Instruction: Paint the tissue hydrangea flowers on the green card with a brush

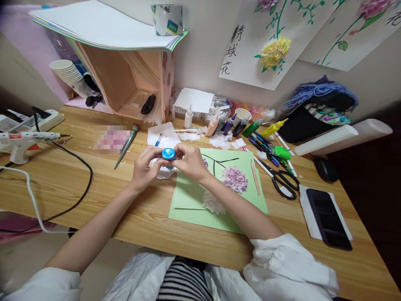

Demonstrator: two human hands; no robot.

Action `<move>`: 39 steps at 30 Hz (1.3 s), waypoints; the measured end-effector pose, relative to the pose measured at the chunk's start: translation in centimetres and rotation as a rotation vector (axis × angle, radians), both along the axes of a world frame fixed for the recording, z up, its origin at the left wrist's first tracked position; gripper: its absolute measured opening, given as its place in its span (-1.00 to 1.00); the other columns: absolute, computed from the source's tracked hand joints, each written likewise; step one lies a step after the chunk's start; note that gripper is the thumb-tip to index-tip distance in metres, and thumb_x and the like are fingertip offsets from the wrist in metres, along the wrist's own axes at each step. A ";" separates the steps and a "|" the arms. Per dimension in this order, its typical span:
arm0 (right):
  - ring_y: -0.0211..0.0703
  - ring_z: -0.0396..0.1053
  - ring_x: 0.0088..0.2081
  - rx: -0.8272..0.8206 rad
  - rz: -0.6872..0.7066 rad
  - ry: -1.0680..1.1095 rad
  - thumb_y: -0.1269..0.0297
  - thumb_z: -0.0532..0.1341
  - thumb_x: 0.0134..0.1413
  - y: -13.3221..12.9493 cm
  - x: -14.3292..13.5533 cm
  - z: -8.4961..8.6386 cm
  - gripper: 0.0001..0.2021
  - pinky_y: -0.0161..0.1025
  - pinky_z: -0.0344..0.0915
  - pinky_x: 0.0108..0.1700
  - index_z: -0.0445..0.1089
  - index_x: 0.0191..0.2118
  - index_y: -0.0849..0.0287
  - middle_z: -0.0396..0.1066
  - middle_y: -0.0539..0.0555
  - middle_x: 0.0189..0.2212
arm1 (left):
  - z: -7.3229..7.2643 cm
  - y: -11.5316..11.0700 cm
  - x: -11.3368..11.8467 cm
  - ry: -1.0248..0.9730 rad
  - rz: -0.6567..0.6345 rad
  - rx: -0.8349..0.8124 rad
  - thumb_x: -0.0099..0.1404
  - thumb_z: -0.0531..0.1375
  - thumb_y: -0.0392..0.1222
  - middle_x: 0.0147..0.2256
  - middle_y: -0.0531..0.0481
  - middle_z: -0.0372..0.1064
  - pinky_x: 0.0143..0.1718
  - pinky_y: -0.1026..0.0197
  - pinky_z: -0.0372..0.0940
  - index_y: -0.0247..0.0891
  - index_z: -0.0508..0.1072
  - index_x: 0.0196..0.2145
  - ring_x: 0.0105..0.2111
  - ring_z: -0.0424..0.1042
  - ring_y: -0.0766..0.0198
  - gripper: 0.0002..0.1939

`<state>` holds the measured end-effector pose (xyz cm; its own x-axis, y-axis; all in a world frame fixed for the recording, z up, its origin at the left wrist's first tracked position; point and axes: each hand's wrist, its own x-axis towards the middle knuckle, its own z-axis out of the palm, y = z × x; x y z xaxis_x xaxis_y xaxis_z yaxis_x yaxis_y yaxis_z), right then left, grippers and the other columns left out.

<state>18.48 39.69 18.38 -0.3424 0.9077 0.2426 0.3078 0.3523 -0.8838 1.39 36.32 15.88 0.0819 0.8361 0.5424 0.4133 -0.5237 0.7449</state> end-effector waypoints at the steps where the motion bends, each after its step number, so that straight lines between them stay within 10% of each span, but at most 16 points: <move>1: -0.29 0.24 -0.50 0.003 0.001 0.001 0.14 0.43 -0.19 0.0 0.0 0.1 -0.72 -0.30 0.19 -0.43 0.36 -0.51 0.18 0.36 -0.05 -0.58 | 0.0 0.0 0.0 -0.002 -0.001 0.001 0.27 0.22 -0.21 -0.28 -0.01 0.42 -0.24 0.19 0.36 -0.21 0.47 -0.21 -0.29 0.43 0.24 -0.88; 39: -0.28 0.22 -0.53 0.000 -0.019 0.026 0.01 0.42 -0.19 -0.3 -0.4 0.2 -0.66 -0.30 0.19 -0.47 0.37 -0.57 0.16 0.36 -0.04 -0.61 | 0.5 -0.3 -0.1 -0.001 0.036 -0.015 0.23 0.21 -0.24 -0.32 0.00 0.45 -0.28 0.19 0.39 -0.20 0.48 -0.28 -0.33 0.45 0.24 -0.92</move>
